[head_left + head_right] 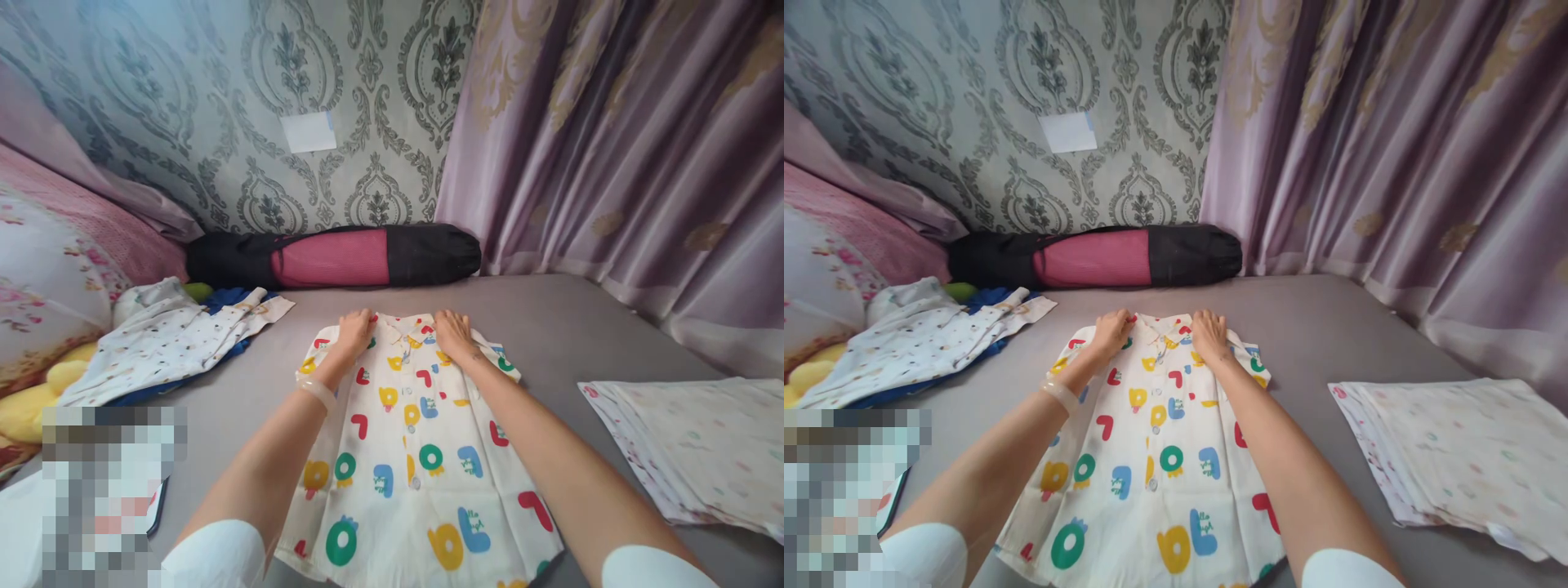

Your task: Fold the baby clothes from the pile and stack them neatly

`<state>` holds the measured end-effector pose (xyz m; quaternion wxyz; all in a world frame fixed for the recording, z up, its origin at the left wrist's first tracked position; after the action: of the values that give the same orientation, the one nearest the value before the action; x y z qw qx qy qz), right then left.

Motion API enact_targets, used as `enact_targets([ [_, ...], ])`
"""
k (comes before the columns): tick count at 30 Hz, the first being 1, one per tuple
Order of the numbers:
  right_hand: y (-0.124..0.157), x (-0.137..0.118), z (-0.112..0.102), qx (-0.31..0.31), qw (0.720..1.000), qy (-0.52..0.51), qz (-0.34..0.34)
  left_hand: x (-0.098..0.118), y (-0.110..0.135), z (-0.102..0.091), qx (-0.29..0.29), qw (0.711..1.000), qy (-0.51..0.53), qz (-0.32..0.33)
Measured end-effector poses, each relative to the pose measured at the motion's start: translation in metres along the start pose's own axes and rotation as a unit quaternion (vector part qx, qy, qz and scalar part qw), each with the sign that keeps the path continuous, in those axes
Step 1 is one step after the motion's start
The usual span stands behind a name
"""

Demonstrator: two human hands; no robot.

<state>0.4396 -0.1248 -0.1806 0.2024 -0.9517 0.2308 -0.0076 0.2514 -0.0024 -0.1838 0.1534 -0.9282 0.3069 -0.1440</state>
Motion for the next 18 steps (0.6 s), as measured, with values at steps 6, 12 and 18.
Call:
enact_targets([
  [6, -0.003, 0.005, 0.000, 0.008, 1.000, -0.017, -0.019, -0.002, 0.001, 0.000, 0.002, 0.999, -0.034, 0.000],
  [12, -0.011, 0.070, -0.013, -0.149, 0.978, -0.121, 0.084, -0.063, -0.010, -0.020, -0.138, 0.985, 0.020, -0.104],
  [18, 0.010, 0.139, -0.029, -0.192, 0.917, -0.259, 0.235, -0.117, 0.015, -0.062, -0.154, 0.950, 0.199, -0.185],
])
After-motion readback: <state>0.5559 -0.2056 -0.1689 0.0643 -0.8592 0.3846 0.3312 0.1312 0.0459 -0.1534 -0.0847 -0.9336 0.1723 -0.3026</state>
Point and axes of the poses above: each hand's wrist, its own y-axis away from the middle knuckle, its own z-axis out of the palm, x = y × z, the point moved 4 cm from there along -y, towards the middle knuckle, and after that the axes turned 15 degrees about x, right-handed, at the moved point
